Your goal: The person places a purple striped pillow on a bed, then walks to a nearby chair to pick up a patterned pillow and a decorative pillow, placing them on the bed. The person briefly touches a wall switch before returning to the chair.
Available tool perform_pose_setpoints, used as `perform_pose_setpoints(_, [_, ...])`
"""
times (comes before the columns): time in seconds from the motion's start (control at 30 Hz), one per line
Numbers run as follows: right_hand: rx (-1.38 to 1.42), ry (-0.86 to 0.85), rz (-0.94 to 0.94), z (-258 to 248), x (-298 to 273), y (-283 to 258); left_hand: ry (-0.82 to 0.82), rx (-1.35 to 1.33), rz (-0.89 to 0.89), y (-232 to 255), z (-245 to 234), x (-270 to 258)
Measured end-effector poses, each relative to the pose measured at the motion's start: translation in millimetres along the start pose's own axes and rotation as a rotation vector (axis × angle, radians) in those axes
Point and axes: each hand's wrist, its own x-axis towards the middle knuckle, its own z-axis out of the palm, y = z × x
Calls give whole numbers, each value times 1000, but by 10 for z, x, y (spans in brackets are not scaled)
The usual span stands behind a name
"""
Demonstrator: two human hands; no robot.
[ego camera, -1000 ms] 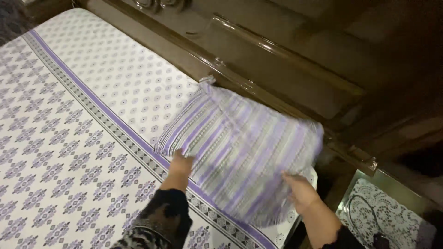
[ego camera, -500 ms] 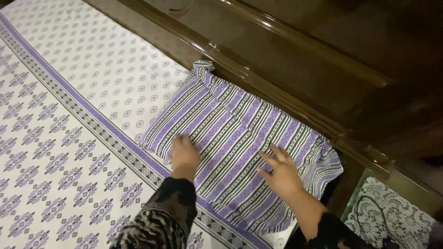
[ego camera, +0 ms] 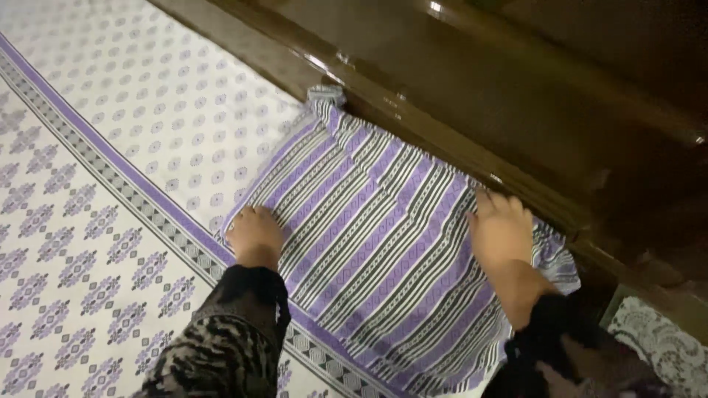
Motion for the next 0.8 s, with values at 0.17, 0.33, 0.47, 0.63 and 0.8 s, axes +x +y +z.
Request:
perform_pose_setpoints(0.17, [11, 69, -6, 172, 140, 77, -22, -200, -181, 35, -369, -51])
perform_pose_setpoints(0.33, [44, 190, -39, 219, 181, 227, -153, 31, -32, -235, 28, 128])
perform_pose_setpoints(0.47, [43, 221, -32, 208, 108, 291, 78, -98, -95, -352, 240, 198])
perform_pose_setpoints(0.63, [24, 195, 351, -50, 75, 1, -29, -256, -165, -431, 88, 187])
perform_pose_setpoints(0.8, [62, 157, 88, -3, -51, -330, 33, -213, -289, -651, 174, 182])
